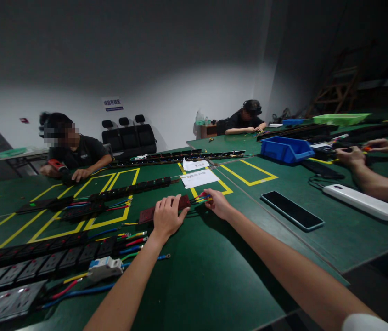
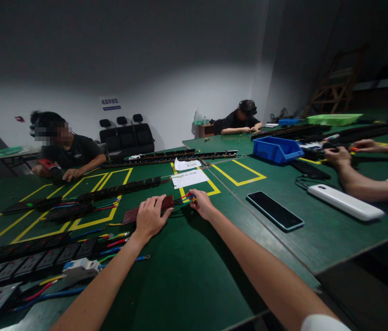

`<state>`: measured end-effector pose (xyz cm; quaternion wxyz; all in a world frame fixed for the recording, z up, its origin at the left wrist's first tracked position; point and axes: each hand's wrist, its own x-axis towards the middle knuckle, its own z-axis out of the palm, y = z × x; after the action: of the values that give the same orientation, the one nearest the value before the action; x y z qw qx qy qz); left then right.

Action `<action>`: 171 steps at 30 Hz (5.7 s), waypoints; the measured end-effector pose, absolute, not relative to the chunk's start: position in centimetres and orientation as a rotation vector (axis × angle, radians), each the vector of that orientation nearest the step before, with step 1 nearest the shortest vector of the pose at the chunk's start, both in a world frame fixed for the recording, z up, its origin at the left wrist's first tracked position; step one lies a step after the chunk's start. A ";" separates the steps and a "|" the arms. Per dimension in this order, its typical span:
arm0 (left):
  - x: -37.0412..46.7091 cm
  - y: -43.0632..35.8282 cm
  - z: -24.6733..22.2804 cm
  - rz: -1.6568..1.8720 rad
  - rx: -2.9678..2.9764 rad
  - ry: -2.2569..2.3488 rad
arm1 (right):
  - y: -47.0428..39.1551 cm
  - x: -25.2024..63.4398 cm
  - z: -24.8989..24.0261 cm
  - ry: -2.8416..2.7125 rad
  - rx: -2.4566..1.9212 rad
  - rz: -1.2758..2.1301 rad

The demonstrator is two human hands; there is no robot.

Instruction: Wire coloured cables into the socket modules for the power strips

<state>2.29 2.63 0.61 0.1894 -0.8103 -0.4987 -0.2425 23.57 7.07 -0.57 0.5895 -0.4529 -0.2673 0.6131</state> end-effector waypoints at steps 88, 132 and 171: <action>2.4 2.5 0.7 -0.699 -2.268 -1.403 | 7.3 23.9 -0.7 -0.636 -1.033 1.474; 2.4 2.5 0.8 -0.723 -2.219 -1.462 | 6.2 23.5 -0.1 -0.803 -0.977 1.458; 2.2 2.7 0.6 -0.769 -2.079 -1.502 | 6.0 22.9 -0.7 -1.047 -1.023 1.406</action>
<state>2.16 2.69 0.63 0.2300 -0.7555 -0.5460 -0.2795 22.93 6.01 -0.69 0.5278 -0.4281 -0.4382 0.5883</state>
